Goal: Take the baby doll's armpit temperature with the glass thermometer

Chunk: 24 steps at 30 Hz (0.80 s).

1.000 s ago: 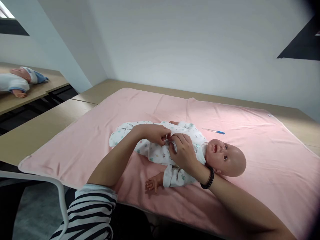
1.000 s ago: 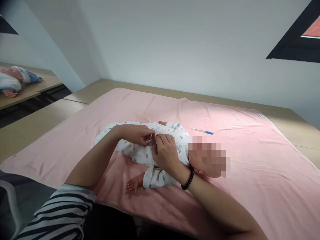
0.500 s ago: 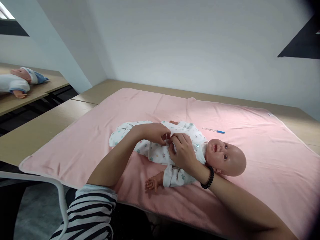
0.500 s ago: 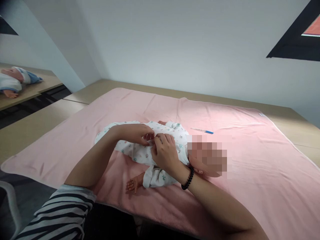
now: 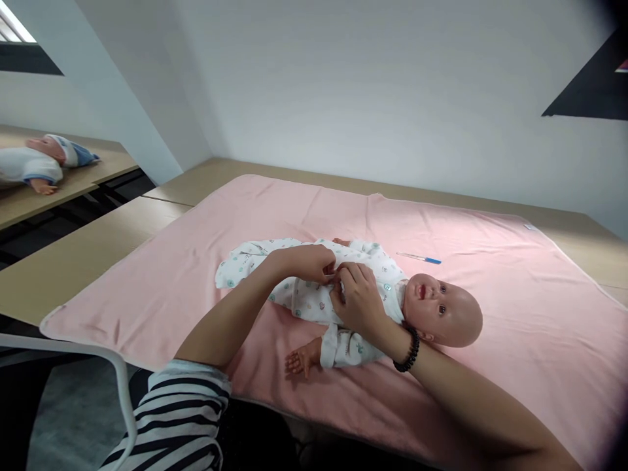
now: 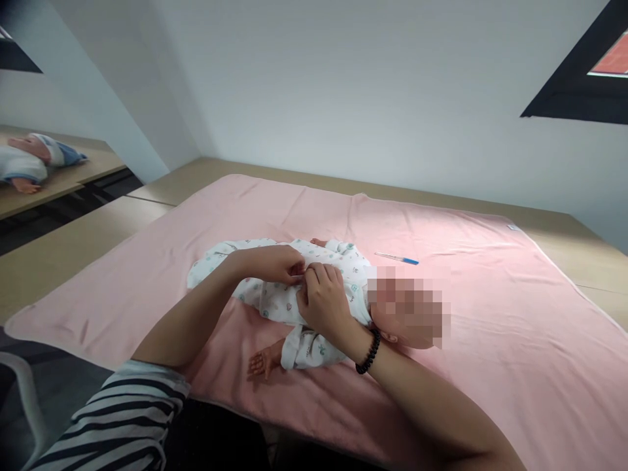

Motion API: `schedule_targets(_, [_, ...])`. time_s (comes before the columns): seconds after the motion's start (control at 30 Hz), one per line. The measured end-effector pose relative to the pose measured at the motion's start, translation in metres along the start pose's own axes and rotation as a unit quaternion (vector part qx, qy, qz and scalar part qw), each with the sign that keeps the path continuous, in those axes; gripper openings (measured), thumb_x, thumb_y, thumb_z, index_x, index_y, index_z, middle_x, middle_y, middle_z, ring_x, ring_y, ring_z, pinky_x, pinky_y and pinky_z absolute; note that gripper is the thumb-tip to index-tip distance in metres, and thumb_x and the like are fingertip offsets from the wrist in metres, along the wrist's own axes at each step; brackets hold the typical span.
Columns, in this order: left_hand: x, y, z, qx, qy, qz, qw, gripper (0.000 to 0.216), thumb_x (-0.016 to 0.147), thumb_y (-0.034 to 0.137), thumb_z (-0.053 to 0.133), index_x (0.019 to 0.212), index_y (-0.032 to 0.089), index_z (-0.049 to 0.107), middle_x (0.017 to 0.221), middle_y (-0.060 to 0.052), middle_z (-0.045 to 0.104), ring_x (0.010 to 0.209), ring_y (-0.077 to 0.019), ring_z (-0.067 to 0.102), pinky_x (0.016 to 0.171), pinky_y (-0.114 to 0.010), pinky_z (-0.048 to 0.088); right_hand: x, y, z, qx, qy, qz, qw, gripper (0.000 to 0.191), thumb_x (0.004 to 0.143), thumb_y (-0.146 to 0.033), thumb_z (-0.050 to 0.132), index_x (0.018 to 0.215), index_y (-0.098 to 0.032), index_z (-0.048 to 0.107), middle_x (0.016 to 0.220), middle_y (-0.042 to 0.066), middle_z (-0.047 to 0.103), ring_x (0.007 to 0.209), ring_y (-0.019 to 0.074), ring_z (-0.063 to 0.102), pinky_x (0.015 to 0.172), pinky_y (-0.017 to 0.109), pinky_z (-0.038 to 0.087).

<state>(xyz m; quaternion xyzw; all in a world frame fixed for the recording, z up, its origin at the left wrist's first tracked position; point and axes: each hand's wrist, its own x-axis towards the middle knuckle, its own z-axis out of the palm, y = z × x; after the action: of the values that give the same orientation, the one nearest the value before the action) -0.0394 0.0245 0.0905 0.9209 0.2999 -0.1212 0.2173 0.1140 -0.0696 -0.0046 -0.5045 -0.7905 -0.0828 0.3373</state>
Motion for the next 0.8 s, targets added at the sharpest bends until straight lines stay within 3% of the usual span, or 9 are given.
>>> schedule_targets(0.27, [0.001,-0.014,-0.003,-0.062,-0.027,0.039,0.997,0.007,0.078,0.024,0.06,0.079,0.016,0.061,0.081,-0.001,0.068,0.073,-0.0142,0.057,0.063,-0.026,0.036,-0.001,-0.001,-0.001,-0.006,-0.004,0.003,1.0,0.009,0.087,-0.01,0.05,0.091,-0.015,0.056,0.1,0.012,0.061,0.093,0.0252,0.05,0.084,0.041,0.044])
schedule_targets(0.8, [-0.001,-0.015,-0.012,-0.07,-0.056,0.065,0.994,0.012,0.08,0.018,0.059,0.091,0.015,0.063,0.09,-0.002,0.065,0.082,-0.0151,0.057,0.073,-0.026,0.042,-0.001,-0.002,0.0,0.028,0.008,0.007,1.0,0.01,0.089,-0.014,0.053,0.099,-0.016,0.054,0.102,0.011,0.061,0.099,0.0258,0.052,0.088,0.042,0.044])
